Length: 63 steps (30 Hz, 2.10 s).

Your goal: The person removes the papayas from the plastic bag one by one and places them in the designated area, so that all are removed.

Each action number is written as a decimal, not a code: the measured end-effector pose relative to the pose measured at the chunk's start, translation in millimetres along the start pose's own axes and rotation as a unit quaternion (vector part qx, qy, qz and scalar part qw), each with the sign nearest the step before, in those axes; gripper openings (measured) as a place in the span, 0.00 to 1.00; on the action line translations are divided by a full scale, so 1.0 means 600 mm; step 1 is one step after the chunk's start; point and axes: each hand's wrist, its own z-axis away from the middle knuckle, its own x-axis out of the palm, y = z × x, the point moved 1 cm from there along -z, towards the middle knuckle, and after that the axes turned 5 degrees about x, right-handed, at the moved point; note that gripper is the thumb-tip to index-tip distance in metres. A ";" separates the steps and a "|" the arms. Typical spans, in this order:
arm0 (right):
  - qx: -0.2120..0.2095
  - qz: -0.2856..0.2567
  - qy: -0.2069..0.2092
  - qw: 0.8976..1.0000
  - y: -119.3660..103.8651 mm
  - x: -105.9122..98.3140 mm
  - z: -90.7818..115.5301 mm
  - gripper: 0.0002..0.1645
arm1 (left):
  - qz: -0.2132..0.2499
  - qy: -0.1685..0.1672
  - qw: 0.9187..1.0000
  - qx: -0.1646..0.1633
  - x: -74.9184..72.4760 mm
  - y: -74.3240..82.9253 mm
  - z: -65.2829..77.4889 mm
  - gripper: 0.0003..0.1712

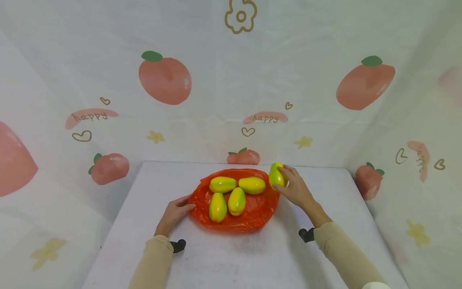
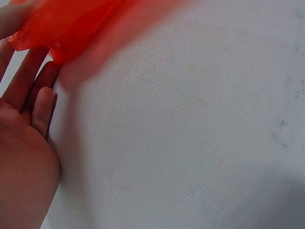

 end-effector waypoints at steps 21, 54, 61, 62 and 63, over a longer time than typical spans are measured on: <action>0.054 0.029 -0.009 0.998 0.115 0.009 -0.015 0.40 | 0.010 0.003 1.000 0.005 -0.002 0.001 0.002 0.36; 0.066 0.067 -0.050 0.994 0.136 0.022 -0.029 0.38 | -0.008 0.004 1.000 0.020 0.000 0.009 0.007 0.36; 0.069 0.083 -0.061 0.992 0.131 0.020 -0.031 0.40 | -0.012 0.004 1.000 0.020 0.001 0.009 0.007 0.36; 0.065 0.090 -0.057 0.992 0.129 0.018 -0.029 0.40 | -0.011 0.003 1.000 0.020 0.002 0.008 0.006 0.36; 0.063 0.097 -0.056 0.992 0.125 0.015 -0.028 0.40 | -0.008 0.003 1.000 0.017 0.003 0.008 0.006 0.36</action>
